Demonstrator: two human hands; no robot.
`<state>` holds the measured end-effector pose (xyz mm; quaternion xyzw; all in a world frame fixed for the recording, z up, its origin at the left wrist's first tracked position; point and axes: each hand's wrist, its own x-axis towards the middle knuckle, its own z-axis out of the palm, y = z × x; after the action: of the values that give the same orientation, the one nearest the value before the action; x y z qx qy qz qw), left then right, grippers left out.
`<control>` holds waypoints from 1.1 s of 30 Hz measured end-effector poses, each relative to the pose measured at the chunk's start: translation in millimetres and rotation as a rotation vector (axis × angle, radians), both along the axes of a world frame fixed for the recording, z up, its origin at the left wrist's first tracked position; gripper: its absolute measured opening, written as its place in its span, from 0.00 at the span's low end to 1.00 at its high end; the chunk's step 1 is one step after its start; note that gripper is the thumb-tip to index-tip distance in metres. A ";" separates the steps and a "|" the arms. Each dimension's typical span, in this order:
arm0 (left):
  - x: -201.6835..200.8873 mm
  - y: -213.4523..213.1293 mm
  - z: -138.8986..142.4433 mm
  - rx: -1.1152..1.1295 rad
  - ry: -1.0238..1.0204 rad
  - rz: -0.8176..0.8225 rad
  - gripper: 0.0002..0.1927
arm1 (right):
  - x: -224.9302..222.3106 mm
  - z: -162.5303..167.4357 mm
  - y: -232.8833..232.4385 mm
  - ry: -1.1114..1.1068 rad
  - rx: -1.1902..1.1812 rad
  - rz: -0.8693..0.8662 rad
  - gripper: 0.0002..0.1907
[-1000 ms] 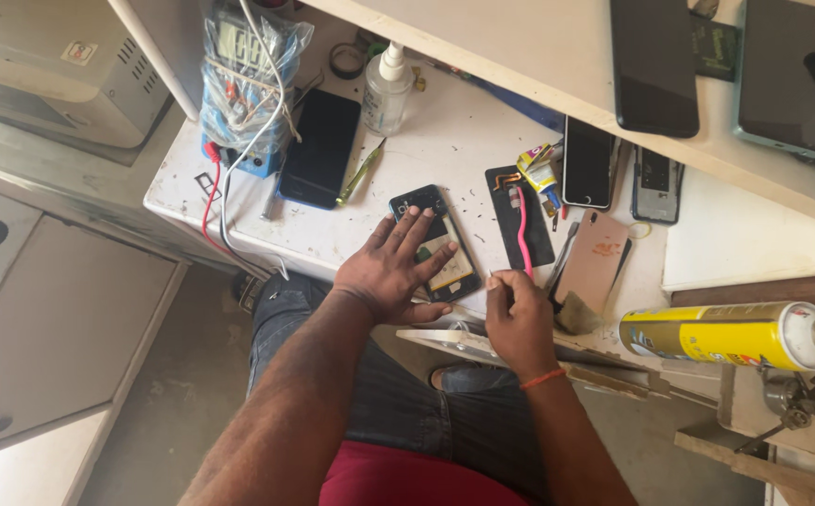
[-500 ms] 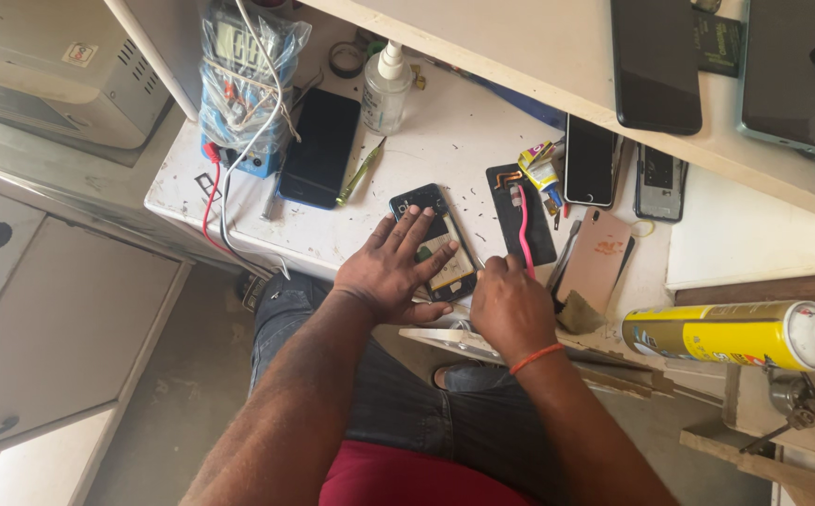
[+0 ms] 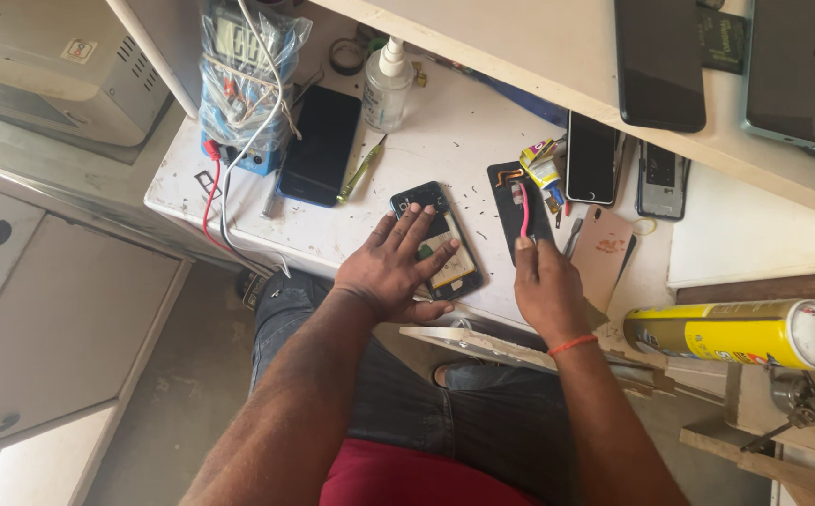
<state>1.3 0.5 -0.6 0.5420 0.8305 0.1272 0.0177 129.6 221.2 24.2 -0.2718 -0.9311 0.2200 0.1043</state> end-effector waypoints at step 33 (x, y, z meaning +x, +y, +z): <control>5.1 -3.9 15.6 0.024 0.029 0.122 0.52 | 11.7 26.9 -76.7 0.050 -0.026 0.139 0.33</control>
<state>6.4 -3.5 15.0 0.4925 0.8605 0.1302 -0.0088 141.4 144.5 51.1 -0.2025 -0.9418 0.2454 0.1083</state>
